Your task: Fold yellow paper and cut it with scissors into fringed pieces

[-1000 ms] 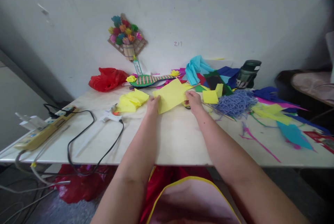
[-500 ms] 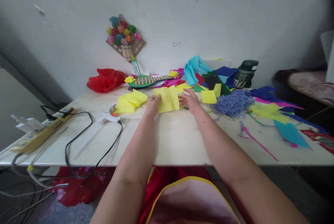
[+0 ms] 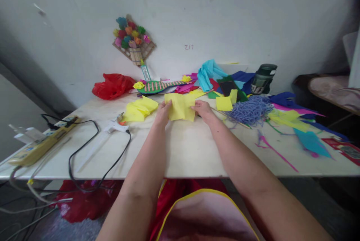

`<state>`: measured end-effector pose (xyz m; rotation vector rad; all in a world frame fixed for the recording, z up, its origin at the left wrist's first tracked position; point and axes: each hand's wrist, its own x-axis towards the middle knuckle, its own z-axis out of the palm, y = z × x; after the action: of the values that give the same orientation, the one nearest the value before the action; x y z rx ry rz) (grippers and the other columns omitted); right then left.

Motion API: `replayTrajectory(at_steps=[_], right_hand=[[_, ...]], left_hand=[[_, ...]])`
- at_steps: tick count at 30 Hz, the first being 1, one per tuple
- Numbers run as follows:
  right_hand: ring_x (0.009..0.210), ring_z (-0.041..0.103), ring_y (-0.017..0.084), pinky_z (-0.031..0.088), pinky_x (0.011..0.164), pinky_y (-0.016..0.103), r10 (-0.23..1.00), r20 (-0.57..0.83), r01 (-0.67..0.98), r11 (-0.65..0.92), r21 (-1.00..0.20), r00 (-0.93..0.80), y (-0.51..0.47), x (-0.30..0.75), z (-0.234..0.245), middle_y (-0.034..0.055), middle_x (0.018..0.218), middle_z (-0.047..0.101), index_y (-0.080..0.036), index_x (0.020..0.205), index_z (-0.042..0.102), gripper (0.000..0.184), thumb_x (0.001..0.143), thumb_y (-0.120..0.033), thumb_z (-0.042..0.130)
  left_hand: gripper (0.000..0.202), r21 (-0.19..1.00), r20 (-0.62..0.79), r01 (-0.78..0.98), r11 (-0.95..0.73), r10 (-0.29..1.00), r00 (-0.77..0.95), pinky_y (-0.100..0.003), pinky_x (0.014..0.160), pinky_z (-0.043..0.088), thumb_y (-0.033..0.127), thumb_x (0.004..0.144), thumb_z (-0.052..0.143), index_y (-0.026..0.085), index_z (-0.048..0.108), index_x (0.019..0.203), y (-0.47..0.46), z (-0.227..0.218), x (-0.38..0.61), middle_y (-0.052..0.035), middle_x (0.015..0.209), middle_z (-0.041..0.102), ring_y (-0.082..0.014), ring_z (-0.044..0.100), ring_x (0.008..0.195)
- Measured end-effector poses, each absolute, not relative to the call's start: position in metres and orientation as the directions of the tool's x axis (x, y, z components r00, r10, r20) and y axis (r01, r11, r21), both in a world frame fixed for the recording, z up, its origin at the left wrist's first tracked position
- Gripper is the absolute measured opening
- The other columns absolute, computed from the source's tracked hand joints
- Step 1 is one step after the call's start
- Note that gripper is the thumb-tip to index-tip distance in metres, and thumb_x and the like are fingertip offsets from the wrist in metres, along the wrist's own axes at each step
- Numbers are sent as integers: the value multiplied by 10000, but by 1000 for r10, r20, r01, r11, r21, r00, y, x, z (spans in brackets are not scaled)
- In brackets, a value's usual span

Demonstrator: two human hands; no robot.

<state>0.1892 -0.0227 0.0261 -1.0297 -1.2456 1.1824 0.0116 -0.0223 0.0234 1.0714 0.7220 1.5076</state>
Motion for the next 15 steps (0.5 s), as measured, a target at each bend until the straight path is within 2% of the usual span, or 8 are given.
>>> replayTrajectory(at_steps=[7, 12, 15], right_hand=[[428, 505, 82, 359, 350, 170, 991, 131, -99, 132, -986, 21, -25, 191, 31, -24, 539, 589, -146, 695, 578, 95, 604, -161, 604], [331, 364, 44, 289, 289, 169, 982, 138, -45, 145, -988, 128, -25, 193, 31, -63, 486, 496, -165, 627, 535, 125, 610, -259, 615], [358, 365, 56, 296, 316, 179, 967, 171, 12, 171, -985, 189, -21, 195, 28, -64, 506, 473, -175, 663, 531, 137, 656, -309, 559]], left_hand=[[382, 867, 216, -408, -286, 954, -209, -271, 667, 467, 427, 555, 689, 152, 581, 796, -16, 24, 2, -60, 734, 657, -175, 619, 739], [383, 871, 210, -406, -275, 957, -199, -269, 622, 469, 427, 535, 701, 146, 594, 771, -17, 23, 1, -44, 677, 647, -166, 619, 671], [370, 882, 172, -414, -223, 973, -156, -279, 616, 475, 408, 537, 707, 131, 614, 763, -19, 23, 2, -52, 653, 643, -173, 620, 651]])
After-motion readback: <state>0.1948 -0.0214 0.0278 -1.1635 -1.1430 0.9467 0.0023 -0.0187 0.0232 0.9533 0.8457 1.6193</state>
